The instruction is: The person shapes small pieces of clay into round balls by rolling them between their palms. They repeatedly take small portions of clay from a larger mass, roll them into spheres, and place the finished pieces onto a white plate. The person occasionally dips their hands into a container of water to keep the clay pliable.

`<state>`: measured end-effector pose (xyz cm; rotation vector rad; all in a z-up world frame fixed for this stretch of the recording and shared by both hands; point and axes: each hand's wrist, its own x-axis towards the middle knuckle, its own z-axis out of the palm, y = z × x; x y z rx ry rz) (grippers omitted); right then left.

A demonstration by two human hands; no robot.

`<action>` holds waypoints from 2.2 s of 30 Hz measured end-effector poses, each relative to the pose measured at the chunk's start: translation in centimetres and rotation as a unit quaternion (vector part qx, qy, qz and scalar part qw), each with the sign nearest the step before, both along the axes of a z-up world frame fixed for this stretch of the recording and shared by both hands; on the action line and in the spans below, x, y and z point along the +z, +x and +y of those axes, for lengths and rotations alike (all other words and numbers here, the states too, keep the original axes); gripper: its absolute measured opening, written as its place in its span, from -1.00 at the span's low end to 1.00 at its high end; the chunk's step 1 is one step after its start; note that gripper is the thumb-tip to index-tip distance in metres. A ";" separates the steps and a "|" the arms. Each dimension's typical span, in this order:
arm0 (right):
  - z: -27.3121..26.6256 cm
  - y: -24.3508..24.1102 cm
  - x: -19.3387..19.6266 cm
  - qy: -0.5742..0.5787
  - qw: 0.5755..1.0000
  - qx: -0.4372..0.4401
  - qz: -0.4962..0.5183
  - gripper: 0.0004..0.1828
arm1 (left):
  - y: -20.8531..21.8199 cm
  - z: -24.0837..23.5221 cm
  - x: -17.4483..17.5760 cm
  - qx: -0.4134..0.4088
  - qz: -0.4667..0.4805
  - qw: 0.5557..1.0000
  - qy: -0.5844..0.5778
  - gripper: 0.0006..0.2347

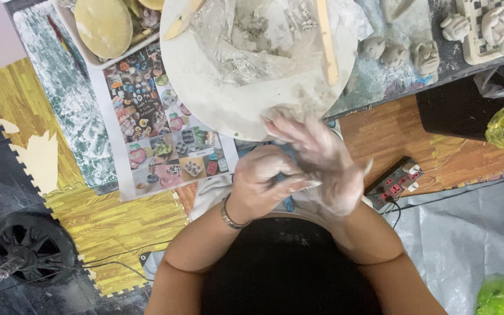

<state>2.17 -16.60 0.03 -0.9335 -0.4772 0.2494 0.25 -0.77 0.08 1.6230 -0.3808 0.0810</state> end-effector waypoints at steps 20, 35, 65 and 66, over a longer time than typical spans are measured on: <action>1.1 0.1 2.2 0.248 0.930 -0.040 0.269 -0.08 | -0.9 -0.1 1.8 0.208 -0.030 0.959 0.190 -0.11; 4.5 -0.4 0.0 -0.349 0.885 -0.166 -0.259 0.02 | 0.6 -1.9 0.3 0.020 0.121 0.930 -0.347 -0.24; 3.9 2.8 4.1 -0.425 0.805 -0.209 -0.359 -0.39 | -0.8 -0.9 0.6 -0.099 0.210 0.767 -0.598 -0.01; 3.3 3.4 4.5 -0.445 0.798 -0.209 -0.349 -0.40 | -1.0 -0.7 0.9 -0.109 0.213 0.767 -0.596 -0.01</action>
